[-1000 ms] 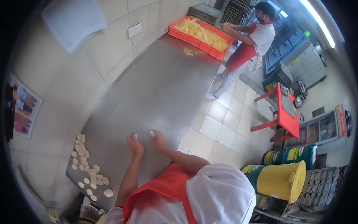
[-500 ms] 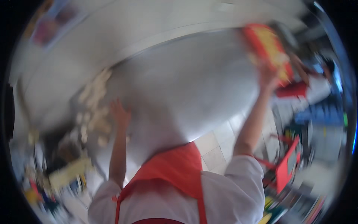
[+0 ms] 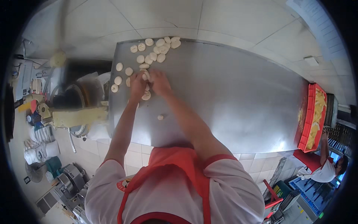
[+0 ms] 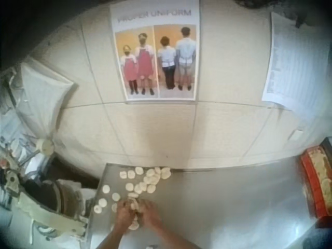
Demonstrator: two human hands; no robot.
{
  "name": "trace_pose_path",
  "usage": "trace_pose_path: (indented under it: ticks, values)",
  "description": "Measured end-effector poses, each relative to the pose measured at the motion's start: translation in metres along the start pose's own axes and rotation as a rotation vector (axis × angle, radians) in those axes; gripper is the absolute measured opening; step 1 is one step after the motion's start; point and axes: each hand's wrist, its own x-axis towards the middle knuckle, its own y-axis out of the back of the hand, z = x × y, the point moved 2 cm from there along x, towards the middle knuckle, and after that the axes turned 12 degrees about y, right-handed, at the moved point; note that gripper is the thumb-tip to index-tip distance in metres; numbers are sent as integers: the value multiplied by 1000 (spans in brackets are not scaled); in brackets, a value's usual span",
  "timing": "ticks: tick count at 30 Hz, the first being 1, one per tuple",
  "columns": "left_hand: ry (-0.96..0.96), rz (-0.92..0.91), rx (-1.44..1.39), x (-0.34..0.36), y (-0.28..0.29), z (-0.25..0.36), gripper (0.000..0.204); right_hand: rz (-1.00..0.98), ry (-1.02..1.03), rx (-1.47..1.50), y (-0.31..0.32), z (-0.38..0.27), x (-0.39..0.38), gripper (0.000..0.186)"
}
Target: The person rolls small pieces of dough on a metal counter, collects them into a pile, and later presses a large piece of dough onto a red tray by hand.
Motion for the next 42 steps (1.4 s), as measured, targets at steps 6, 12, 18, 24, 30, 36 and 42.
trace_pose_path:
  ticks: [6, 12, 18, 24, 30, 36, 42]
  values:
    - [302, 92, -809, -4, 22, -19, 30, -342, -293, -1, 8, -2, 6, 42]
    - [-223, -223, -451, -116, -10, 52, 28, 104, -494, -320, 127, 32, -195, 32]
    - [-692, -394, 132, -237, -115, 73, 59, -74, -579, -492, 190, -44, -424, 56]
    - [-667, -517, 266, -181, -133, 154, 84, -257, -828, -704, 199, 27, -317, 82]
    - [-719, -491, 407, -111, -193, 274, 92, -210, -878, -702, 266, 133, -208, 70]
    - [-667, -400, 445, -131, -222, 250, 81, -21, -920, -683, 258, 142, -235, 68]
    - [-316, -748, 76, -194, -160, 174, 61, 249, -969, -348, 200, 14, -322, 51]
